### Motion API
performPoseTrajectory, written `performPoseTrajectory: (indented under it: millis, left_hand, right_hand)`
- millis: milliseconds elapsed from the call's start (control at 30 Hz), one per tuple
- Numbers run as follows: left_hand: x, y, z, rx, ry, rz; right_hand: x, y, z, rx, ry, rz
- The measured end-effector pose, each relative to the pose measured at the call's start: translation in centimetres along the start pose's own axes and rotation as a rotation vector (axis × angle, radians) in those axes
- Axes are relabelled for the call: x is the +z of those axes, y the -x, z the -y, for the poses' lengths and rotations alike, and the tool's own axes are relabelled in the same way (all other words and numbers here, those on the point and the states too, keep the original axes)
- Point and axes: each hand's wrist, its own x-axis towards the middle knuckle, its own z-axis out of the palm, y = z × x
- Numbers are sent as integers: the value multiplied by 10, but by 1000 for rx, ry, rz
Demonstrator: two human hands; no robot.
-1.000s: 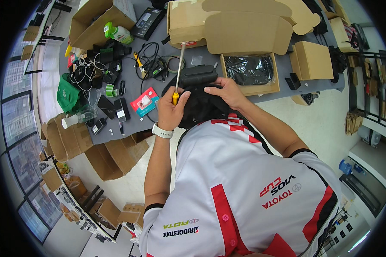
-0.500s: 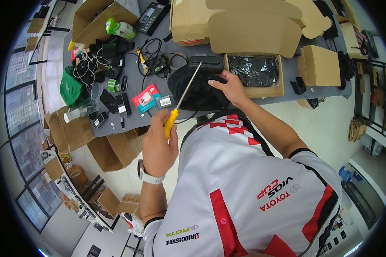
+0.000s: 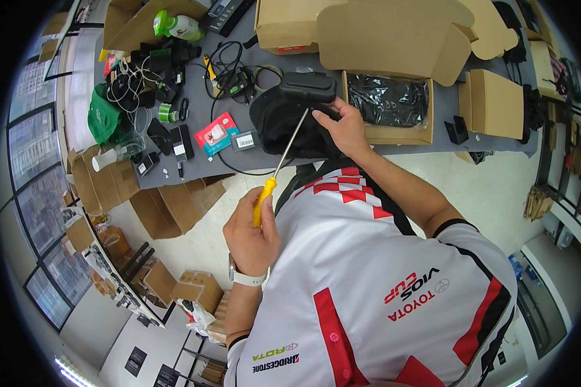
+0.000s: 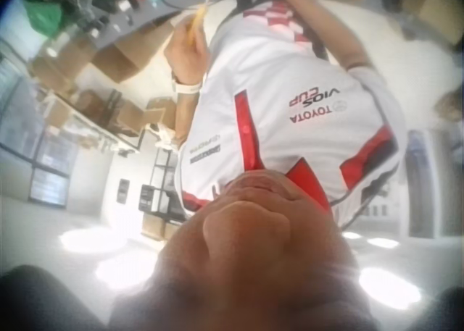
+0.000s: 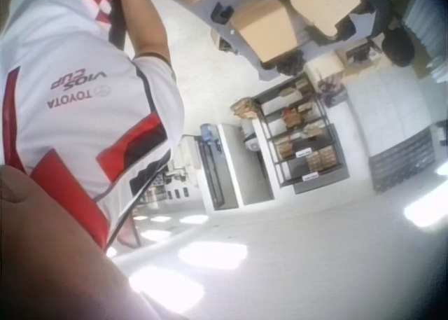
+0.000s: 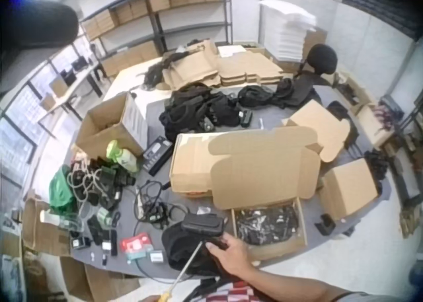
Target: The person uses a screwdriver to attach a small black electronic device to a black cap, then places the cap into a cardboard box. The person handles the cap, device, and screwdriver throughout the task.
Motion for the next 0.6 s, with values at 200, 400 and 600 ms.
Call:
performPoseTrajectory:
  millis: [200,400,600]
  left_hand:
    - [9,0,9,-29,75,-4]
    - [10,1,10,-69,99,-10]
    - [9,1,17,-67,98,-12]
  right_hand:
    - [1,-1,-3,-1,12,8]
    - [4,-1,-1,-18,48,-8]
    - [8,1,2,-31,63,-27]
